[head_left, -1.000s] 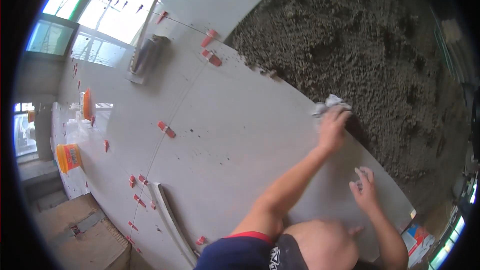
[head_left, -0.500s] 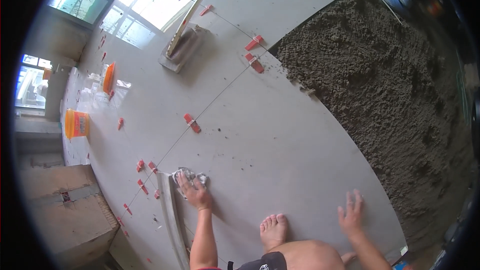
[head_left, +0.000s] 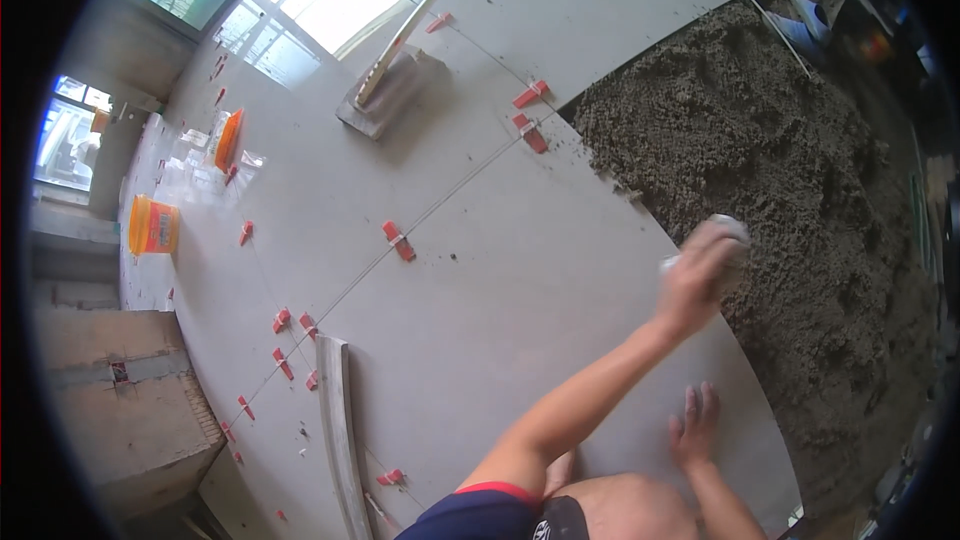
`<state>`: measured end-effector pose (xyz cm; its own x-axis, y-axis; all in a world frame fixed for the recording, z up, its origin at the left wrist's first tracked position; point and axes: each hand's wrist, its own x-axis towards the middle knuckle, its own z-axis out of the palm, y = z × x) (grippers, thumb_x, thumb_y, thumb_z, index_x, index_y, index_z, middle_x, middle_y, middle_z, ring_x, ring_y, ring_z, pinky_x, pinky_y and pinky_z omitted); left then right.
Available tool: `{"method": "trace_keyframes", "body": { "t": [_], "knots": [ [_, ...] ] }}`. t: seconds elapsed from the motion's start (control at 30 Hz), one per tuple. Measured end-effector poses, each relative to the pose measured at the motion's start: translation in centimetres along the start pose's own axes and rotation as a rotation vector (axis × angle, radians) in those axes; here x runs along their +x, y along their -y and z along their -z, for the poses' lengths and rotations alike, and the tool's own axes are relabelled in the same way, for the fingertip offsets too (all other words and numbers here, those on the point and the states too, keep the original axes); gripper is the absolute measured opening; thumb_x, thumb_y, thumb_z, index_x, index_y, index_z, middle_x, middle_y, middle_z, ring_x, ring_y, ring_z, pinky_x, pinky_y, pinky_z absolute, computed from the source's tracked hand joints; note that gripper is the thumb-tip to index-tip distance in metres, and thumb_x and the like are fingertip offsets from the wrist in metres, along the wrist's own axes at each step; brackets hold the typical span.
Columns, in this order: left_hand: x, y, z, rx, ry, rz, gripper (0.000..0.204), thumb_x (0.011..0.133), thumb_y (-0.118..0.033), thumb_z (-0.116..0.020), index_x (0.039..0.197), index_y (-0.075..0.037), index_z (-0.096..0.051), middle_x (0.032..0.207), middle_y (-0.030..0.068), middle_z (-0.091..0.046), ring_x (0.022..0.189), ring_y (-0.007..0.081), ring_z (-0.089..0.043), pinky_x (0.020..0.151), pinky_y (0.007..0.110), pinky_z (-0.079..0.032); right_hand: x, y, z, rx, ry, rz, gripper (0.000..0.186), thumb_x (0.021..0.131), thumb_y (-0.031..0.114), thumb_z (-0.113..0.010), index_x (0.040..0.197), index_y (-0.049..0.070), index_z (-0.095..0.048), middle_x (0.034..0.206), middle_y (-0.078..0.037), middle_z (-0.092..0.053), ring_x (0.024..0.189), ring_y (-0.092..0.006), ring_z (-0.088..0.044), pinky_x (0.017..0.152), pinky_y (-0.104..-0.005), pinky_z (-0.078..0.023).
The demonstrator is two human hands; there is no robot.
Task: The person installs large floor tiles by using a rubber mallet to level them, inserting spacers, and wiping the surfaces with a cloth. They move across the room to handle a long metal leveling bar and clear debris from the tiled surface.
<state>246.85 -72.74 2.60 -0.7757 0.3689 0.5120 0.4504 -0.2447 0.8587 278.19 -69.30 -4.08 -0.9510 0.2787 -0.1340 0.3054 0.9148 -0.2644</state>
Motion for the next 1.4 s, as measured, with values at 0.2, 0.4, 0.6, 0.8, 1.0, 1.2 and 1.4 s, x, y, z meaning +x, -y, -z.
{"method": "trace_keyframes", "body": {
  "t": [0.2, 0.4, 0.6, 0.8, 1.0, 1.2, 1.4],
  "knots": [
    [-5.7, 3.8, 26.6, 1.058, -0.621, 0.239, 0.033, 0.086, 0.003, -0.05, 0.117, 0.003, -0.057, 0.122, 0.0192, -0.055, 0.124, 0.0316, -0.048, 0.104, 0.04, -0.039, 0.4, 0.9, 0.7, -0.076, 0.011, -0.037, 0.06, 0.088, 0.03, -0.051, 0.14, 0.004, -0.039, 0.145, -0.022, -0.031, 0.136, -0.0427, -0.027, 0.111, -0.0594, -0.019],
    [-3.2, 12.6, 24.2, 1.411, -0.241, 0.226, 0.024, 0.089, -0.016, -0.053, 0.109, -0.004, -0.058, 0.126, 0.0168, -0.052, 0.128, 0.0376, -0.04, 0.107, 0.047, -0.034, 0.6, 1.1, 0.0, -0.109, -0.013, -0.015, 0.06, 0.088, 0.034, -0.048, 0.14, 0.004, -0.041, 0.143, -0.021, -0.034, 0.136, -0.0413, -0.028, 0.111, -0.0593, -0.02],
    [5.3, 13.3, 5.0, 0.556, -0.073, 0.202, 0.044, 0.07, 0.009, -0.054, 0.11, -0.01, -0.059, 0.126, 0.0151, -0.055, 0.117, 0.039, -0.052, 0.097, 0.044, -0.046, 0.8, 1.5, -0.4, -0.121, -0.077, 0.034, 0.058, 0.089, 0.036, -0.046, 0.138, 0.005, -0.043, 0.143, -0.02, -0.035, 0.133, -0.0415, -0.032, 0.11, -0.0589, -0.022],
    [7.6, 11.8, 11.3, 0.647, -0.26, -0.047, 0.052, 0.072, 0.013, -0.052, 0.119, -0.009, -0.055, 0.129, 0.0177, -0.051, 0.123, 0.0389, -0.047, 0.099, 0.045, -0.045, 0.7, -0.6, -0.4, -0.106, -0.123, -0.017, 0.056, 0.088, 0.035, -0.048, 0.135, 0.006, -0.047, 0.141, -0.02, -0.037, 0.131, -0.0415, -0.035, 0.109, -0.0594, -0.025],
    [9.4, 16.6, 17.9, 1.533, 0.147, 0.121, 0.04, 0.078, -0.013, -0.055, 0.116, 0.0, -0.055, 0.121, 0.0181, -0.055, 0.12, 0.033, -0.048, 0.103, 0.041, -0.036, 1.6, 1.0, 0.3, -0.058, -0.072, 0.012, 0.056, 0.087, 0.035, -0.048, 0.136, 0.007, -0.047, 0.14, -0.02, -0.037, 0.13, -0.0414, -0.035, 0.109, -0.0591, -0.026],
    [11.6, 15.6, 11.6, 0.927, -0.013, 0.154, 0.034, 0.075, 0.0, -0.055, 0.109, -0.003, -0.055, 0.111, 0.0216, -0.057, 0.107, 0.0386, -0.054, 0.092, 0.044, -0.045, 0.9, -0.1, 0.3, -0.079, -0.081, -0.014, 0.057, 0.088, 0.035, -0.048, 0.138, 0.008, -0.045, 0.14, -0.019, -0.037, 0.13, -0.0411, -0.035, 0.109, -0.0592, -0.025],
    [10.0, 15.8, 13.8, 0.738, 0.048, 0.345, 0.035, 0.076, 0.006, -0.057, 0.108, -0.007, -0.057, 0.119, 0.0196, -0.057, 0.111, 0.041, -0.053, 0.093, 0.045, -0.044, 1.6, 0.8, 0.3, -0.047, -0.088, 0.013, 0.056, 0.088, 0.036, -0.048, 0.137, 0.009, -0.046, 0.139, -0.019, -0.038, 0.13, -0.041, -0.036, 0.108, -0.0597, -0.025]
  ]
}}
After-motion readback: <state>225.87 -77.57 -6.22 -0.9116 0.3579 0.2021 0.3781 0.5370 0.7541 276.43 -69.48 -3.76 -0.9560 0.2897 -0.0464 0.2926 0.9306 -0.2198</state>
